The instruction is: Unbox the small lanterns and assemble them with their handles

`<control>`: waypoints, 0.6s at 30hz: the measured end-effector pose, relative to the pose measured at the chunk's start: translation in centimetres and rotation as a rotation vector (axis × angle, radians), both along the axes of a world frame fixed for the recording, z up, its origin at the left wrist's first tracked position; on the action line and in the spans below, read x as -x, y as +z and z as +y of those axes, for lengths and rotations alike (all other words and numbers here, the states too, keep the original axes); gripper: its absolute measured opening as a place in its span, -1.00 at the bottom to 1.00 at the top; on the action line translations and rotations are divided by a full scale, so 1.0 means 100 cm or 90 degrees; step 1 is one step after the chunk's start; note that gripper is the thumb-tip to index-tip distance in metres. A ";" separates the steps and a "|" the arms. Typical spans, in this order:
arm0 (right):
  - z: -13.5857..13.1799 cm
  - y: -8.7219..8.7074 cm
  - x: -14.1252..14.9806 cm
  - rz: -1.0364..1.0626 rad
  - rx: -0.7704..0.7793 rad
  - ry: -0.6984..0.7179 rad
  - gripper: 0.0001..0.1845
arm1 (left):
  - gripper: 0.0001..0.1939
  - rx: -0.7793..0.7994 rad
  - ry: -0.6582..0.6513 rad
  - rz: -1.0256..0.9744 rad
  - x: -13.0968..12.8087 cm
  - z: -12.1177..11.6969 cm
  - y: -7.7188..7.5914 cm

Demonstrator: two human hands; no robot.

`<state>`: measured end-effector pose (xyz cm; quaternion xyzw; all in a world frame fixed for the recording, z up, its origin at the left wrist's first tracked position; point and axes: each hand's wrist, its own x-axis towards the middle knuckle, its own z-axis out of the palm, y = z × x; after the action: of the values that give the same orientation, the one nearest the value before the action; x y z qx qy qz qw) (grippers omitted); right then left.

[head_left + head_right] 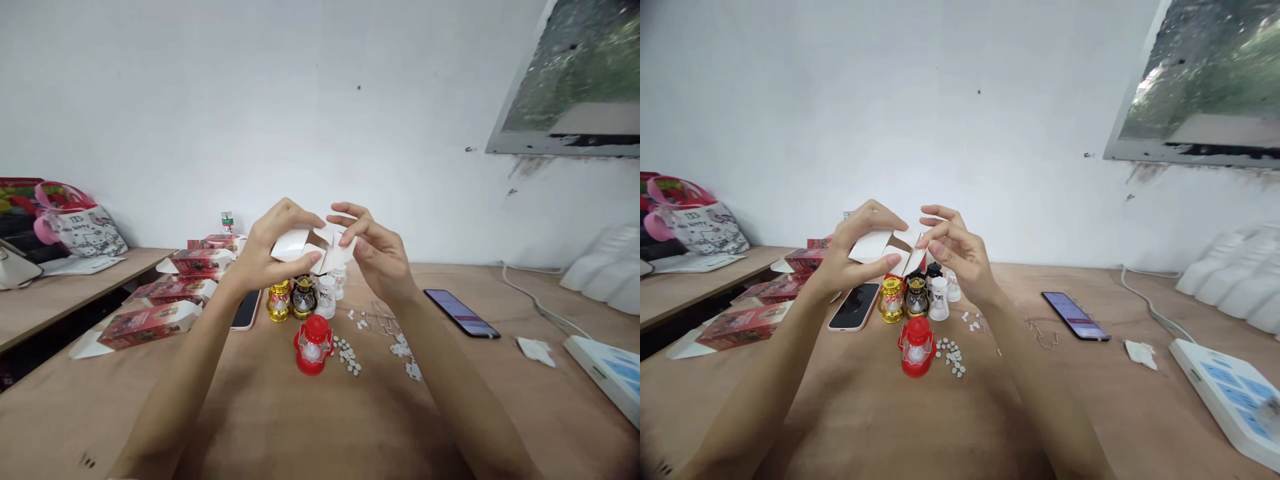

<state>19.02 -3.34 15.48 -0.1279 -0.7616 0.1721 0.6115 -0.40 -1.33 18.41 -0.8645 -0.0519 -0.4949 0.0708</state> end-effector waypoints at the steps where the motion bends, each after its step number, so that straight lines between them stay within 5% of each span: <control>1: 0.000 0.000 0.000 0.006 0.019 0.013 -0.79 | -0.76 -0.010 -0.001 -0.005 -0.001 0.001 0.000; 11: -0.011 0.004 0.010 0.021 0.254 0.016 -0.70 | -0.62 -0.090 0.093 0.035 -0.006 0.006 -0.005; 18: -0.013 0.005 0.016 0.051 0.234 -0.054 -0.73 | -0.53 -0.113 0.122 0.084 -0.009 0.008 -0.008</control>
<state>17.40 -4.68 16.03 -0.2627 -0.6861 0.2872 0.6147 0.53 -0.56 17.66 -0.8765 -0.0856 -0.4308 0.1969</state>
